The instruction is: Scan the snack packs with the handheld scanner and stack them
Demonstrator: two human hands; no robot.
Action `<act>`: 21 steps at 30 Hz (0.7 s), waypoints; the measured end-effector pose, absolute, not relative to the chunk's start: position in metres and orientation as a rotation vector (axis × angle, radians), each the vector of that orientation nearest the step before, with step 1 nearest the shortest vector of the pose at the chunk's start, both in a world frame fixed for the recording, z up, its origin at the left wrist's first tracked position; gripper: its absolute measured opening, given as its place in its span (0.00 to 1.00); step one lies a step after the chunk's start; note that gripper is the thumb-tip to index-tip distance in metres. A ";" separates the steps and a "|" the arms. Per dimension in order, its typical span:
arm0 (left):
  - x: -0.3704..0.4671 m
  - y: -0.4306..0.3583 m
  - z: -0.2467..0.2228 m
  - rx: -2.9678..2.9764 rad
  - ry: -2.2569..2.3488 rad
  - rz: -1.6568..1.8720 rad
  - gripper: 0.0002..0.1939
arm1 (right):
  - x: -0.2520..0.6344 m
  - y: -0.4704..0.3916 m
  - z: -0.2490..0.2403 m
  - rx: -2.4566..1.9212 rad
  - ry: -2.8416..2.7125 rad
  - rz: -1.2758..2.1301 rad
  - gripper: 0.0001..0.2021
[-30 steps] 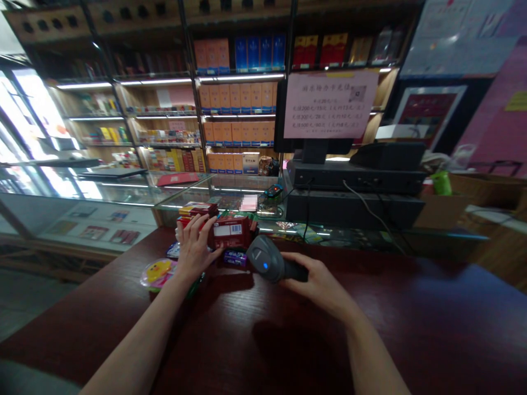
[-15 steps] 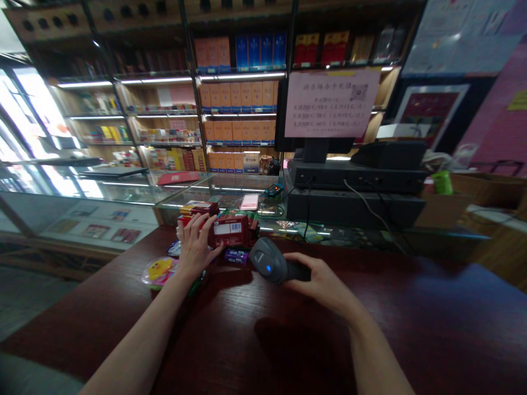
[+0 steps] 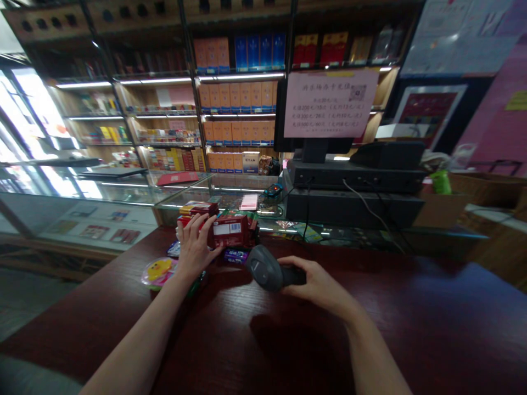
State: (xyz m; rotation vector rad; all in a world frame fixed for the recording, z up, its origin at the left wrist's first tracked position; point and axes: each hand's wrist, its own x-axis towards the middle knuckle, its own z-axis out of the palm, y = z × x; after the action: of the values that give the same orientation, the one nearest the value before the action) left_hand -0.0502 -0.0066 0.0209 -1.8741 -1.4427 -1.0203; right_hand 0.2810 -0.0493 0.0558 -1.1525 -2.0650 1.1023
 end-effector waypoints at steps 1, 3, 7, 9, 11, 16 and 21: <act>-0.050 -0.007 0.021 -1.875 -1.443 -1.022 0.39 | 0.279 -0.049 0.054 -1.143 -2.083 1.128 0.27; -0.049 -0.008 0.022 -1.879 -1.444 -1.023 0.38 | 0.275 -0.047 0.047 -1.134 -2.131 1.162 0.29; -0.047 -0.009 0.023 -1.889 -1.441 -1.034 0.39 | 0.264 -0.044 0.030 -1.161 -2.278 1.073 0.35; -0.046 -0.010 0.024 -1.889 -1.437 -1.048 0.39 | 0.258 -0.044 0.024 -1.188 -2.356 0.991 0.36; -0.045 -0.010 0.024 -1.888 -1.434 -1.055 0.39 | 0.253 -0.044 0.021 -1.213 -2.419 0.937 0.36; -0.043 -0.012 0.026 -1.892 -1.423 -1.054 0.39 | 0.246 -0.047 0.019 -1.217 -2.502 0.834 0.33; -0.041 -0.014 0.027 -1.906 -1.388 -1.074 0.39 | 0.246 -0.050 0.023 -1.189 -2.480 0.870 0.34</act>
State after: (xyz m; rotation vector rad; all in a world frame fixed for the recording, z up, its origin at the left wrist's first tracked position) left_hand -0.0406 -0.0136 0.0266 -1.9058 -1.3881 -1.0737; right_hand 0.2463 -0.0499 0.0228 -1.1888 -2.4802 0.8696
